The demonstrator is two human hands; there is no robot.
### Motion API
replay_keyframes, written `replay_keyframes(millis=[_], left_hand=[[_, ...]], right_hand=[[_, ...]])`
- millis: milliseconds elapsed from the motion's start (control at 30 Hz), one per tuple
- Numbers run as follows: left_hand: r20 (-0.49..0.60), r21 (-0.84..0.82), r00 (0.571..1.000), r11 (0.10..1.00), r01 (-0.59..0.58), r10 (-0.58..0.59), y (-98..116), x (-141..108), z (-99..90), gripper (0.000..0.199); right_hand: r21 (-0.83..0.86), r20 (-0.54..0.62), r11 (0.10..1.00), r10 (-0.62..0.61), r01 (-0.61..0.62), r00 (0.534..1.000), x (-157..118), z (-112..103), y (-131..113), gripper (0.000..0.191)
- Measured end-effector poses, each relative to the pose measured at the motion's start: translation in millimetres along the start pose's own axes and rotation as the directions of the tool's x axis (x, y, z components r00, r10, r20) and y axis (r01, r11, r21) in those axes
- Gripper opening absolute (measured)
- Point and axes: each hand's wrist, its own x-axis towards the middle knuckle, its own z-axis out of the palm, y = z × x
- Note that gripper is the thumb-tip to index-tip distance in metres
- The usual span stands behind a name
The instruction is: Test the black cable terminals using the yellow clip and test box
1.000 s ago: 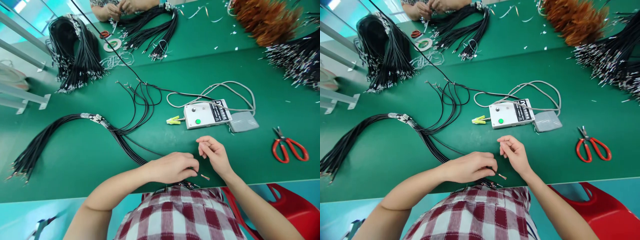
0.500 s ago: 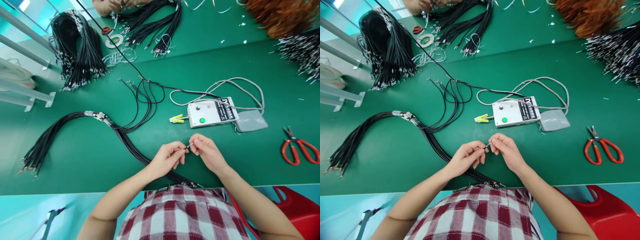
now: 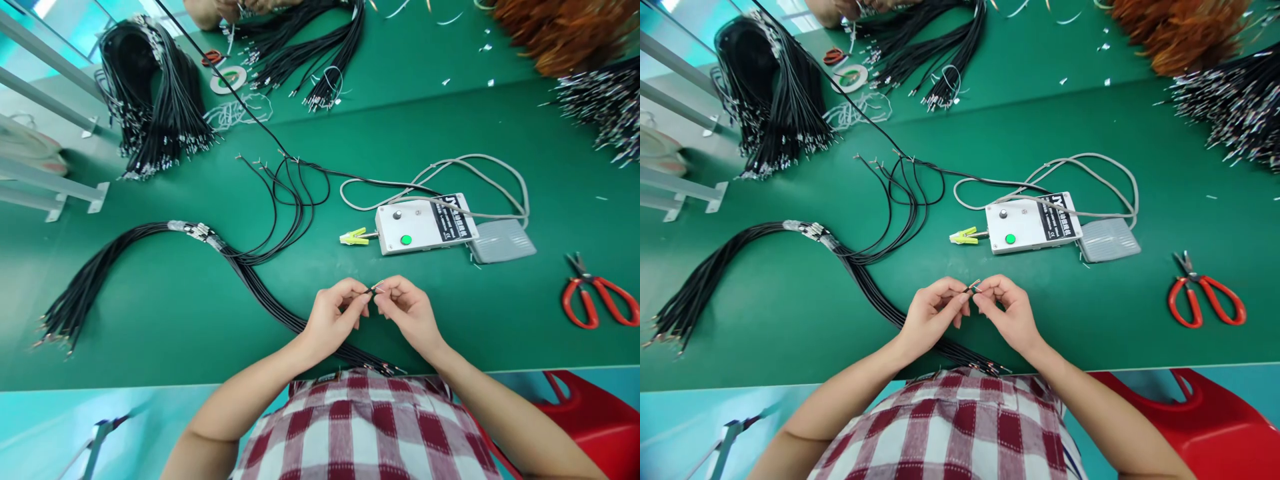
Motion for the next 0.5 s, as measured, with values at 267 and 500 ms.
replay_keyframes(millis=[267, 500], left_hand=[[0.004, -0.017, 1.0, 1.0, 0.006, -0.006, -2, 1, -1.6, 0.025], [0.013, -0.081, 1.0, 0.997, 0.006, -0.005, -4, 3, 1.5, 0.022]], right_hand=[[0.071, 0.032, 0.997, 0.019, -0.022, 0.999, 7, -2, -4, 0.022], [0.076, 0.057, 0.989, 0.126, -0.13, 0.99, 11, 6, -6, 0.023]])
